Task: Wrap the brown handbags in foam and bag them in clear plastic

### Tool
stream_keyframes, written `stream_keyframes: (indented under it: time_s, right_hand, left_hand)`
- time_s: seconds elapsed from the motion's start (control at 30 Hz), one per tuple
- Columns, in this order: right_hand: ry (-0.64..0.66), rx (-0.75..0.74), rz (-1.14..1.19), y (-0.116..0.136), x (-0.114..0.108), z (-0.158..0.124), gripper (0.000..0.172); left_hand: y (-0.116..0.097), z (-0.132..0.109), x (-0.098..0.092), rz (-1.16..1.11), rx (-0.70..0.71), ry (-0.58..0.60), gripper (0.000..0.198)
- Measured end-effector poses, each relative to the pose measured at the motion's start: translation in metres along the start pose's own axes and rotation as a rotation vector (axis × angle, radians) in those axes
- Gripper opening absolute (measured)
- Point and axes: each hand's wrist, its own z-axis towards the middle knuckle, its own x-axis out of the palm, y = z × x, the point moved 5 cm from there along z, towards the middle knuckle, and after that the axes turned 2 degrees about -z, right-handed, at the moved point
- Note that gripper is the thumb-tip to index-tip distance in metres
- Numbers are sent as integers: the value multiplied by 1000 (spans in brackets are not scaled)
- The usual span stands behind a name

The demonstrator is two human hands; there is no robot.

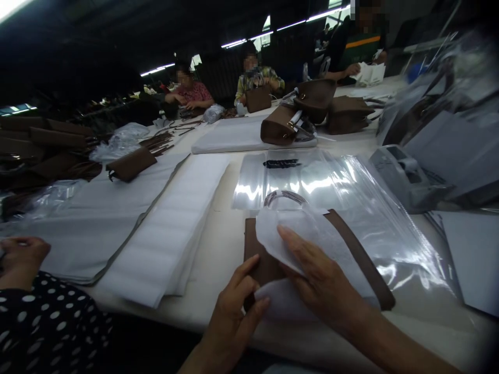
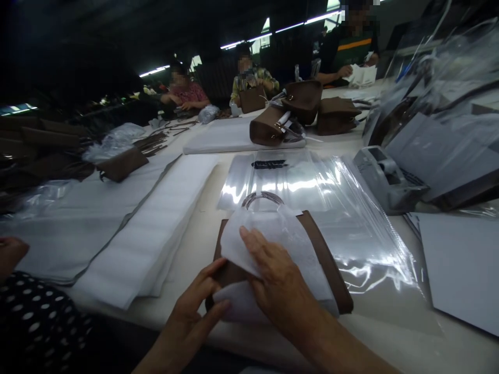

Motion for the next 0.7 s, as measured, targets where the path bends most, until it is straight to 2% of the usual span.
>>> stream_keyframes:
  time_s: [0.1,0.17,0.23,0.33,0.47,0.6,0.7]
  right_hand:
    - [49,-130,-11,10,1,11,57]
    - [167,-286,83,17,2,9,52]
    - [281,-380,164,19,2,4,49]
    - [373,-443,161,17,3,-3,51]
    - [487,-581,41,18,12,-10,58]
    - [524,-604,-121,23,18,-16,59]
    - [540,-580,-196,24,20,-20,62]
  left_hand:
    - [0,11,-6,-97,-20,-91,10]
    - [4,13,-4,-114,-45,-135,6]
    - [8,13,1,-134,-66,-164,5]
    - [13,14,8,-268,-103,-160,10]
    - [25,18,13,-420,-236,-109,12]
    - [38,20,18,-420,-325,-110,9]
    - [44,20,23,-394,-303,-141,8]
